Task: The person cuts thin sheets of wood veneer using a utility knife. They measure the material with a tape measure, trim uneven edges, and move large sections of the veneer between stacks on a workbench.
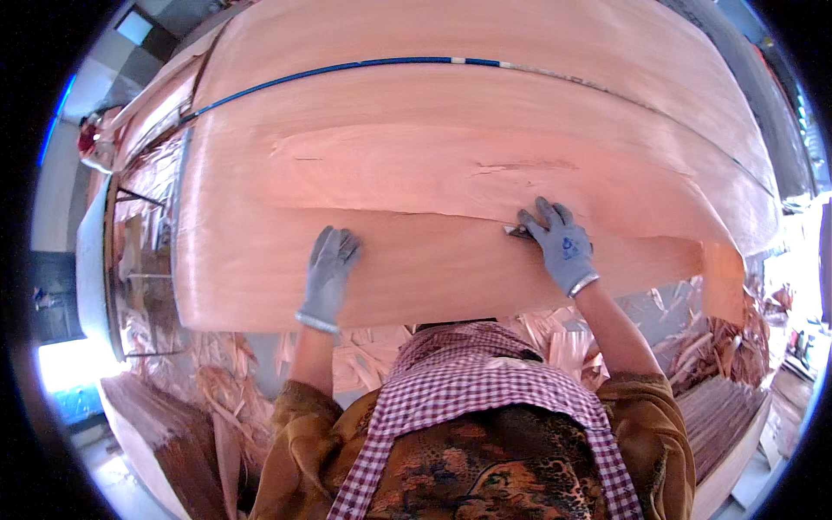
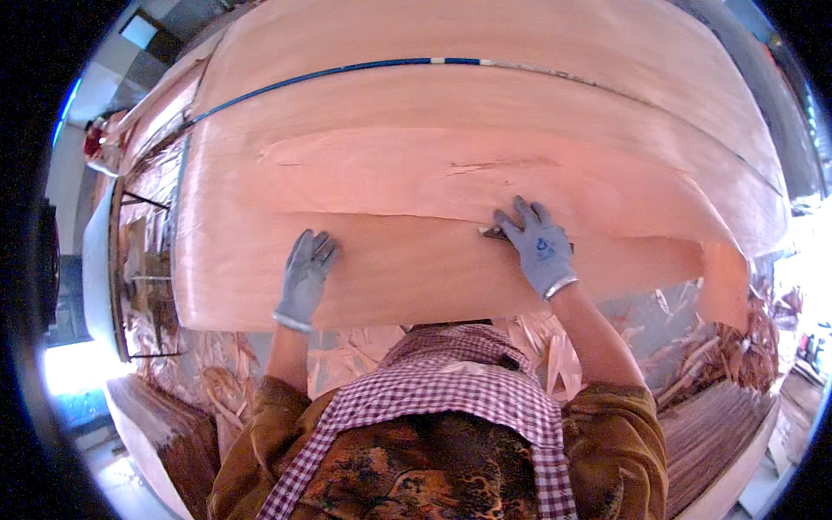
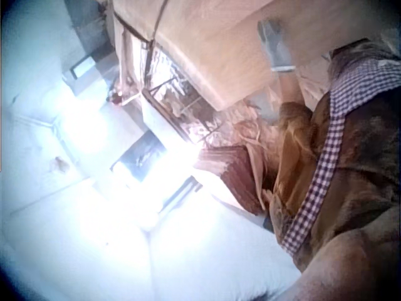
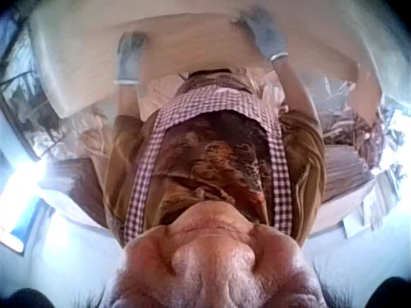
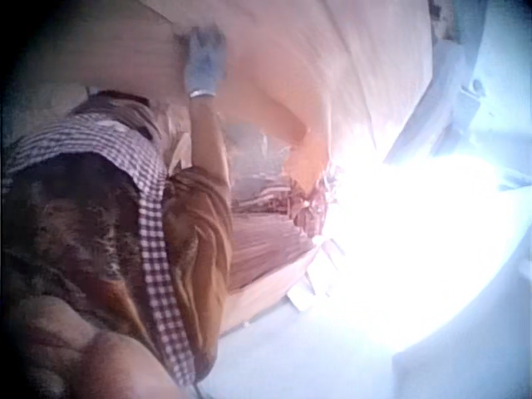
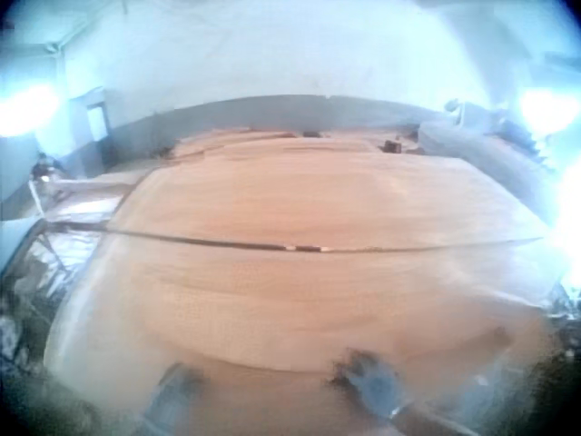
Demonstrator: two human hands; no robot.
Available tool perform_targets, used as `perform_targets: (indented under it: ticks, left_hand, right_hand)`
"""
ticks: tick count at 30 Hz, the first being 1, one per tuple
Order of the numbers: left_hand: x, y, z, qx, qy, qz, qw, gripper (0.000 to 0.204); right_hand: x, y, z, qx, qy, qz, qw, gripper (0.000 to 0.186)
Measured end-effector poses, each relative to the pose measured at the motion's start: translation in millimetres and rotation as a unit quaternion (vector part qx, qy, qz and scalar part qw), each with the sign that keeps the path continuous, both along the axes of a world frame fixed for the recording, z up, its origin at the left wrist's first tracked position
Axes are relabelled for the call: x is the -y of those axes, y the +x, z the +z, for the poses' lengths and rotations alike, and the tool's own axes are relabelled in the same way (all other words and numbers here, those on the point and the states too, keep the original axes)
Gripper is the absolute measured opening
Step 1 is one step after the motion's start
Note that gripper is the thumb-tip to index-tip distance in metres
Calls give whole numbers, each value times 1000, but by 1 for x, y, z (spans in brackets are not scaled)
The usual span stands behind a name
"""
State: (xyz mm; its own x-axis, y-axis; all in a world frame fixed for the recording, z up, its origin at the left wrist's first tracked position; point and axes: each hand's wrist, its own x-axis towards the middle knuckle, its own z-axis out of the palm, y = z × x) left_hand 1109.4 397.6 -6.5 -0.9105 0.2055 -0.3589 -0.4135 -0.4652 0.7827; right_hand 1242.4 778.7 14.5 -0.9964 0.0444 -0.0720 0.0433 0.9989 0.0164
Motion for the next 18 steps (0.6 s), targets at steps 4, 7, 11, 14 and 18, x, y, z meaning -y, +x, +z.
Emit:
perform_targets:
  ticks: [4, 7, 11, 14, 18]
  left_hand:
    - [3, -30, -7, 55, -11, 26, 998, 34]
    - [-13, -48, 0, 118, -42, 70, 990, 24]
    - [9, -60, -50, 6, 27, -44, 999, 16]
    - [31, -71, -49, 147, 85, -2, 986, 18]
    - [36, -77, -25, 151, -107, 126, 975, 20]
  right_hand:
    - [1, 0, 5, -17, -82, 41, 996, 60]
    - [-12, 20, 18, -59, -187, 37, 980, 57]
    - [-60, 84, 30, -139, -424, -101, 889, 44]
    - [-94, 141, 37, -180, -583, -388, 691, 29]
    - [-177, 204, 38, -290, -686, -490, 452, 34]
